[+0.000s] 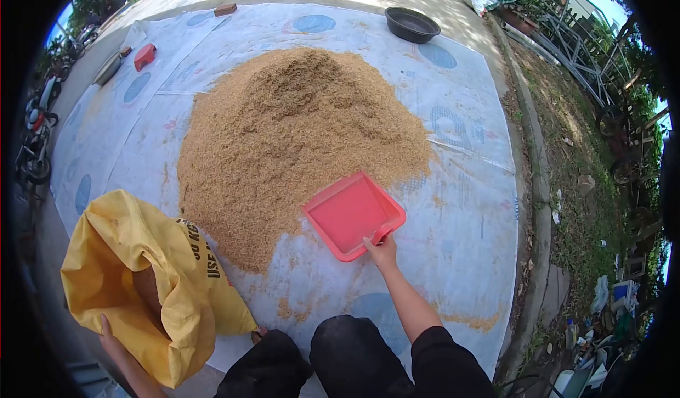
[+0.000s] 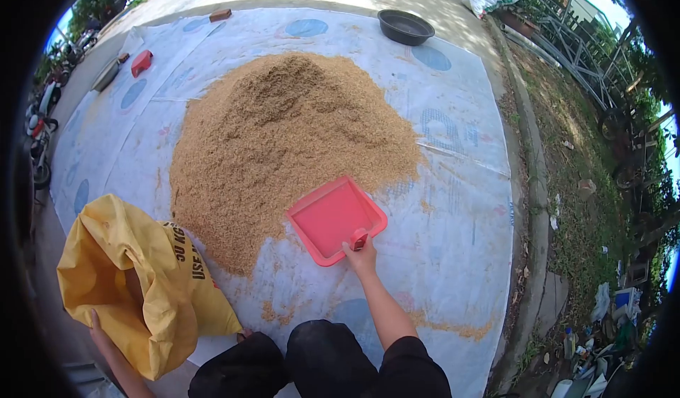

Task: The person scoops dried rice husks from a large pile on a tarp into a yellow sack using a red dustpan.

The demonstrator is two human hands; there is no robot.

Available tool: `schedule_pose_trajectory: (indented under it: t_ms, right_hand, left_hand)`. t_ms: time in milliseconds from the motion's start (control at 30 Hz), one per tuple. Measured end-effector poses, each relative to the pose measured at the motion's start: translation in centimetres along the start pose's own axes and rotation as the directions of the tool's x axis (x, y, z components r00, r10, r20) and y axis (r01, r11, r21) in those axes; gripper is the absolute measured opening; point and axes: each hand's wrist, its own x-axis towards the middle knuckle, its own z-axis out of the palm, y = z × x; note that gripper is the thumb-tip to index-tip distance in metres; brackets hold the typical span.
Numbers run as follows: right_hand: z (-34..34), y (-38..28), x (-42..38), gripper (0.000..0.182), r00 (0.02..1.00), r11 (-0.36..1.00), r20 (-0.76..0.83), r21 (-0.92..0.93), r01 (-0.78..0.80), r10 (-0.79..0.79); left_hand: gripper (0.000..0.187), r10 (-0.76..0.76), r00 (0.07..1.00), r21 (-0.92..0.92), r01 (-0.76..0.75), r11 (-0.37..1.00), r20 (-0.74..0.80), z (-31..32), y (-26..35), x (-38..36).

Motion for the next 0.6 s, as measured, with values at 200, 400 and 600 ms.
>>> schedule_pose_trajectory:
  t_ms: [200,400,600]
  right_hand:
    - [-4.6,-1.0,-5.2,0.042,0.995,0.999,0.088,-0.004,-0.037,0.037]
    - [-0.1,0.6,-4.9,0.038,0.998,0.998,0.047,0.041,0.050,-0.052]
    - [10.0,-2.6,0.4,0.041,0.990,0.990,-0.031,-0.035,0.135,-0.136]
  left_hand:
    - [0.046,-0.050,0.998,-0.152,0.057,0.987,0.048,-1.2,0.1,-0.8]
    - [0.046,-0.032,0.999,-0.199,0.035,0.979,0.016,-0.8,0.5,-2.8]
    - [0.054,-0.098,0.981,-0.319,0.149,0.936,0.170,0.5,4.1,-6.6]
